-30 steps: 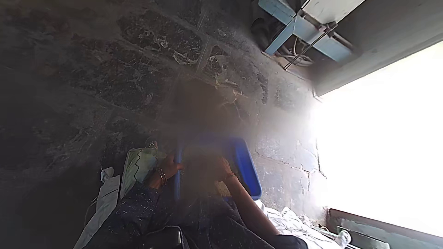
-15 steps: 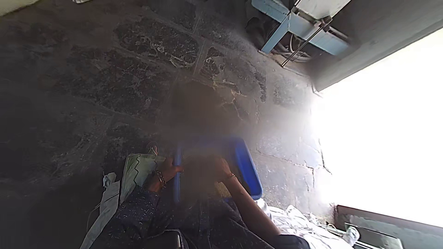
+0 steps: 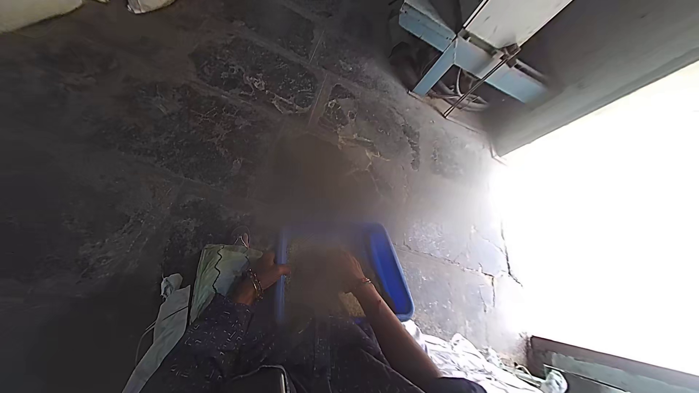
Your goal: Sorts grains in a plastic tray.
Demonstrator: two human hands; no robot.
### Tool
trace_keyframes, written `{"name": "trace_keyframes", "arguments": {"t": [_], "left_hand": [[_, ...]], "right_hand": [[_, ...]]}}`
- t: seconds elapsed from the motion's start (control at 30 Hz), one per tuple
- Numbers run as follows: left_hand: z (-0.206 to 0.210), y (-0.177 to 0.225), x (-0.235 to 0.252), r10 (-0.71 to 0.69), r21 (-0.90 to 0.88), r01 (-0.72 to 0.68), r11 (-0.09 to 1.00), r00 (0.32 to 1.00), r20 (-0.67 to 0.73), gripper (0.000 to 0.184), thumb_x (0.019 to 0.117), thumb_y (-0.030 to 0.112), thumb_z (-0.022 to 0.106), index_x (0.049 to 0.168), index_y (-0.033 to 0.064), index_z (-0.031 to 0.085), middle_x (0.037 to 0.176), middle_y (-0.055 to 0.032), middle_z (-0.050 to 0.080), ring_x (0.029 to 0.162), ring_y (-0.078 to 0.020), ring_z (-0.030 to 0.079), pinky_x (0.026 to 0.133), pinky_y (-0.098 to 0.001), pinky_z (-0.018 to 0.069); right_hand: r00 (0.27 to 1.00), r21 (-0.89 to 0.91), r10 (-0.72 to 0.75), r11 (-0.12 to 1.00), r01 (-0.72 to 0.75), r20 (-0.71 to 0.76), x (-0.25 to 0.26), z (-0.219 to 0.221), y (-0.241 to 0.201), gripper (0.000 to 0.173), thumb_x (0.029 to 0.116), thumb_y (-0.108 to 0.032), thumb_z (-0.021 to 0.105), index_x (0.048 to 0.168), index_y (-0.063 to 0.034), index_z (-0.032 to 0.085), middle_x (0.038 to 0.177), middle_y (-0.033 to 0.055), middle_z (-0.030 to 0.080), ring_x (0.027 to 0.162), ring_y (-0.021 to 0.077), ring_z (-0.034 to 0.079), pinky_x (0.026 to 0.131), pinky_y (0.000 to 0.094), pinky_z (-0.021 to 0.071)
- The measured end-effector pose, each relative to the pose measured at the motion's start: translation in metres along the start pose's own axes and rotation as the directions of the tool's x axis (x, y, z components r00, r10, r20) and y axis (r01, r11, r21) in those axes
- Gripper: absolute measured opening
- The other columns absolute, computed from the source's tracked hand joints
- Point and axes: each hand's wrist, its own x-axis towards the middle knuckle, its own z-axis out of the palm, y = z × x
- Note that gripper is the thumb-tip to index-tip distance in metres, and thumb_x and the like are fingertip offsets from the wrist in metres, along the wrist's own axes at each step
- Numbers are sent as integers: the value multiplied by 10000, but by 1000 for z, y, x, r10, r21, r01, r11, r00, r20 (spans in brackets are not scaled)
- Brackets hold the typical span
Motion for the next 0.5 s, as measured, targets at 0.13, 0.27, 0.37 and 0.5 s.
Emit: {"name": "trace_keyframes", "arguments": {"t": [0.13, 0.27, 0.37, 0.5], "left_hand": [[0, 2, -1, -2, -3, 3, 1000, 1000, 2, 519, 878, 52, 729, 1329, -118, 534, 1279, -294, 585, 1177, -353, 599, 1025, -495, 472], [0, 1, 0, -1, -9, 1, 1000, 1000, 4, 546, 877, 47, 721, 1356, -116, 516, 1312, -298, 565, 1205, -356, 581, 1041, -498, 458], [0, 2, 0, -2, -9, 2, 1000, 1000, 4, 503, 883, 45, 720, 1325, -115, 541, 1276, -294, 583, 1174, -351, 593, 1023, -497, 463], [0, -3, 4, -11, -14, 11, 1000, 1000, 2, 494, 872, 81, 734, 1290, -117, 561, 1259, -292, 591, 1165, -357, 598, 1020, -509, 469]], "right_hand": [[1000, -2, -3, 1000, 3, 8, 0, 0, 0, 346, 1054, -289, 524, 1199, -12, 672, 1232, 196, 671, 1176, 350, 645, 991, 549, 490], [1000, -6, -1, 1000, 1, 19, 0, -2, -1, 354, 1058, -299, 522, 1196, -9, 669, 1226, 202, 670, 1168, 359, 647, 983, 553, 491], [999, -14, -1, 1000, 1, 33, -1, -3, -2, 360, 1056, -301, 531, 1213, -4, 661, 1234, 208, 665, 1177, 364, 641, 988, 553, 486], [999, -18, 1, 1000, 0, 49, 0, -4, -1, 358, 1051, -291, 546, 1236, -3, 653, 1253, 212, 658, 1194, 363, 634, 997, 556, 482]]}}
